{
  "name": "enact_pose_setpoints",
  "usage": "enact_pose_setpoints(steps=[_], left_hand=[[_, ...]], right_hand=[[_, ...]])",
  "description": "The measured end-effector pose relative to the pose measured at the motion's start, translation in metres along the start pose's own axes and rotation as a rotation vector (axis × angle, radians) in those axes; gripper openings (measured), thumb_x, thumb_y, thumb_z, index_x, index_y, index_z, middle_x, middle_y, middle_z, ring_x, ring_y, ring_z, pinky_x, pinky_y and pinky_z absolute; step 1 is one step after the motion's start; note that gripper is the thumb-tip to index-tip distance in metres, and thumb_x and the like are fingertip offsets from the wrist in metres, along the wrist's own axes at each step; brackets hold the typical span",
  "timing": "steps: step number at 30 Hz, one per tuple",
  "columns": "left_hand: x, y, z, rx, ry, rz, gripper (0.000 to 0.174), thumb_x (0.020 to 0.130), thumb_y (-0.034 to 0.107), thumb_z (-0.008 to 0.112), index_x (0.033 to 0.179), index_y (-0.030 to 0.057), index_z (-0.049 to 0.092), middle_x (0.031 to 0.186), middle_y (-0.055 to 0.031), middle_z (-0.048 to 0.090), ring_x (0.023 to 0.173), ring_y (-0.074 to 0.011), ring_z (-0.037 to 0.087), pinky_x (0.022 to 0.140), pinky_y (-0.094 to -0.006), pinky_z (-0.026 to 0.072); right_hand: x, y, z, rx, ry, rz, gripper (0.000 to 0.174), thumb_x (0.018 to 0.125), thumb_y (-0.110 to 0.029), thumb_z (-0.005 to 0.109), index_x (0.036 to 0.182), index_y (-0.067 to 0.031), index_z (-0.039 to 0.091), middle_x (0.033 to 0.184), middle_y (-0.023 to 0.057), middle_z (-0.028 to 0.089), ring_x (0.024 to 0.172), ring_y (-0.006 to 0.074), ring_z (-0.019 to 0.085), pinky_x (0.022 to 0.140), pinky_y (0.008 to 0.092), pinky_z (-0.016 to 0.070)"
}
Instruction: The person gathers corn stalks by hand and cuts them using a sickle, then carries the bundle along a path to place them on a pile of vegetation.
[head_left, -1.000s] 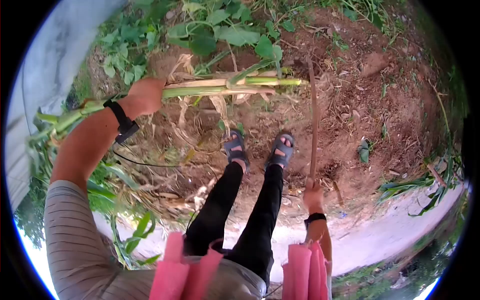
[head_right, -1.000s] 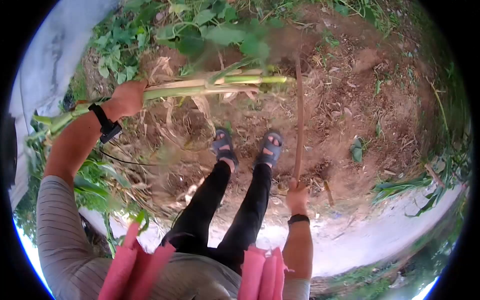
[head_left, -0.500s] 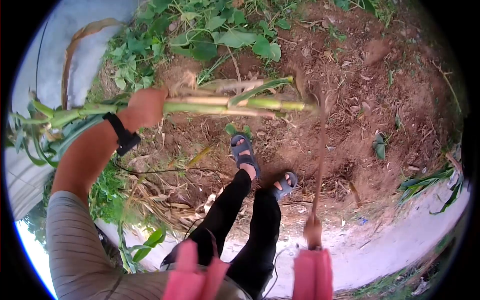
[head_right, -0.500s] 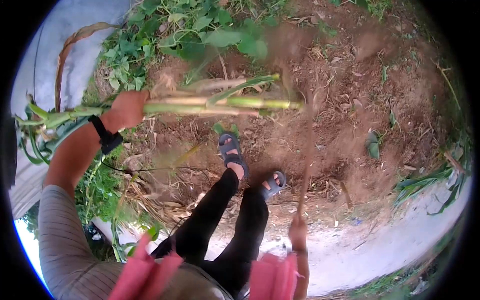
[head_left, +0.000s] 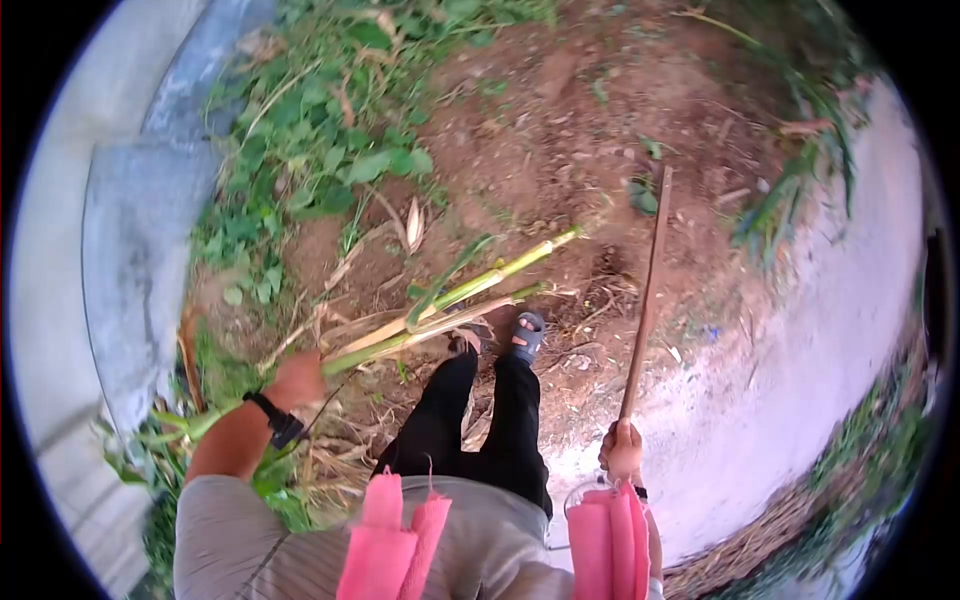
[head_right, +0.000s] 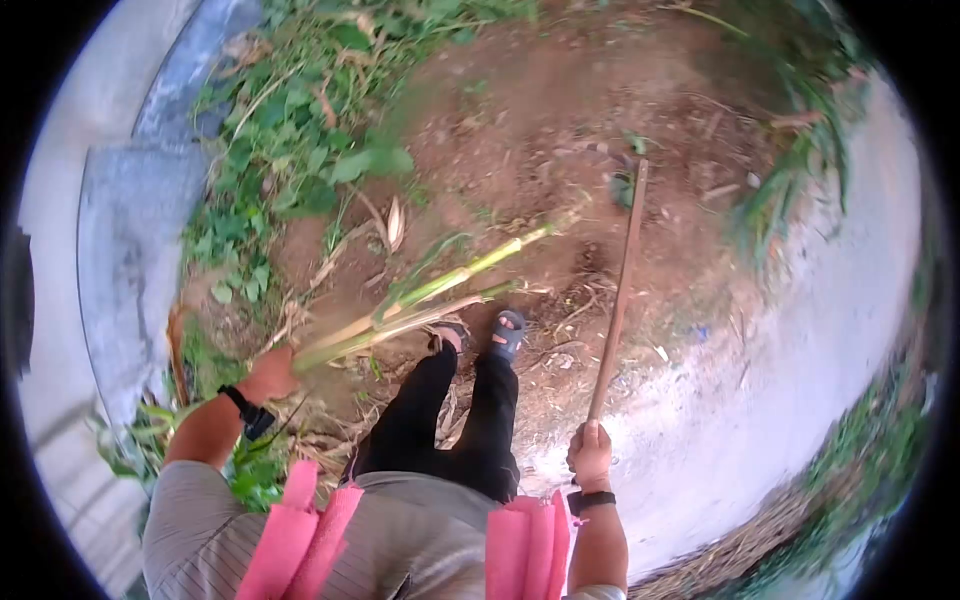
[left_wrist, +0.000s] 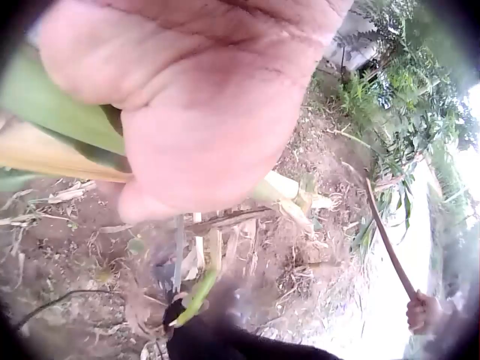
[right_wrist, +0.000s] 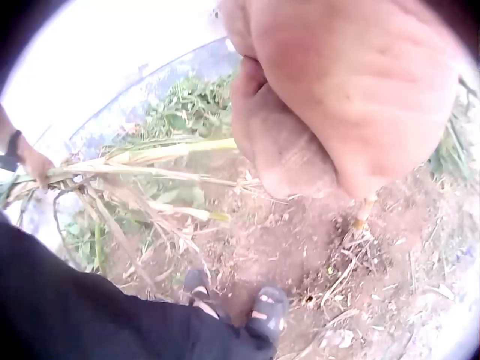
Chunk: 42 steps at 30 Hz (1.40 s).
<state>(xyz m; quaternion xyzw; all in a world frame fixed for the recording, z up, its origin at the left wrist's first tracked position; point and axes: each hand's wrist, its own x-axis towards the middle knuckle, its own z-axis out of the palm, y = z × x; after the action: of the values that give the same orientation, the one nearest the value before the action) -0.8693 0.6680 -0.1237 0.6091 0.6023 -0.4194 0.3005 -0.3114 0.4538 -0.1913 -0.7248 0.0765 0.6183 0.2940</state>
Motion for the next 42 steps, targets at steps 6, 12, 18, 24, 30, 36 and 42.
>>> enact_pose_setpoints(steps=[6,12,18,24,30,36,42], left_hand=[[-0.059,0.01,-0.043,-0.154,-0.066,-0.003,0.039,0.082,0.021,0.071,0.109,-0.0043,0.057,0.094,-0.0256,0.066,0.087,-0.0403,0.066,0.072,-0.0479,0.0517],[-0.035,0.0,-0.034,-0.399,-0.002,0.335,0.035,0.084,0.016,0.075,0.106,-0.006,0.061,0.076,-0.0158,0.066,0.064,-0.0254,0.065,0.058,-0.0396,0.0512],[-0.07,0.066,-0.056,-0.457,0.0,0.431,0.015,0.082,0.01,0.071,0.088,-0.0029,0.065,0.066,-0.0092,0.064,0.059,-0.0191,0.063,0.055,-0.0352,0.0495],[-0.091,0.18,-0.088,-0.614,-0.152,0.507,0.008,0.085,0.005,0.069,0.087,-0.0005,0.063,0.069,-0.007,0.063,0.059,-0.0189,0.063,0.054,-0.0337,0.0507],[-0.12,0.369,-0.129,-0.504,-0.081,0.46,0.011,0.087,0.008,0.07,0.091,-0.0006,0.064,0.068,-0.0067,0.062,0.059,-0.0191,0.063,0.055,-0.0335,0.0515],[-0.169,0.571,-0.159,-0.503,-0.229,0.487,0.019,0.093,0.021,0.069,0.087,0.0039,0.063,0.066,-0.0063,0.061,0.055,-0.0179,0.059,0.051,-0.0335,0.0493],[-0.163,0.747,-0.159,-0.486,-0.301,0.555,0.047,0.095,0.051,0.061,0.089,0.0043,0.061,0.068,-0.0079,0.059,0.055,-0.0228,0.059,0.053,-0.0384,0.051]], right_hand=[[-0.117,0.03,-0.077,0.227,0.161,-0.116,0.039,0.105,-0.043,0.044,0.077,-0.0167,0.043,0.054,-0.0051,0.034,0.038,0.0087,0.031,0.033,0.0273,0.0231],[-0.211,0.136,-0.085,0.372,0.446,-0.025,0.042,0.103,-0.047,0.045,0.079,-0.0128,0.047,0.055,-0.0022,0.04,0.037,0.0107,0.037,0.032,0.0277,0.0264],[-0.243,0.256,-0.074,0.702,0.583,0.203,0.042,0.103,-0.045,0.046,0.076,-0.0126,0.047,0.054,-0.0002,0.042,0.037,0.014,0.038,0.034,0.0301,0.0312],[-0.219,0.333,-0.095,1.096,0.603,0.369,0.043,0.102,-0.046,0.046,0.073,-0.0147,0.045,0.054,-0.0003,0.042,0.04,0.0163,0.043,0.035,0.0309,0.0328],[-0.197,0.332,-0.175,1.34,0.567,0.439,0.039,0.103,-0.046,0.045,0.077,-0.0165,0.044,0.055,-0.0016,0.041,0.041,0.0132,0.04,0.035,0.0269,0.0321],[-0.183,0.299,-0.319,1.337,0.648,0.489,0.035,0.103,-0.043,0.045,0.08,-0.0162,0.045,0.055,-0.002,0.04,0.041,0.0137,0.039,0.036,0.0283,0.0321],[-0.138,0.235,-0.468,1.494,0.651,0.34,0.038,0.103,-0.042,0.047,0.077,-0.0143,0.045,0.055,-0.0012,0.041,0.041,0.0135,0.037,0.036,0.0275,0.0314]])
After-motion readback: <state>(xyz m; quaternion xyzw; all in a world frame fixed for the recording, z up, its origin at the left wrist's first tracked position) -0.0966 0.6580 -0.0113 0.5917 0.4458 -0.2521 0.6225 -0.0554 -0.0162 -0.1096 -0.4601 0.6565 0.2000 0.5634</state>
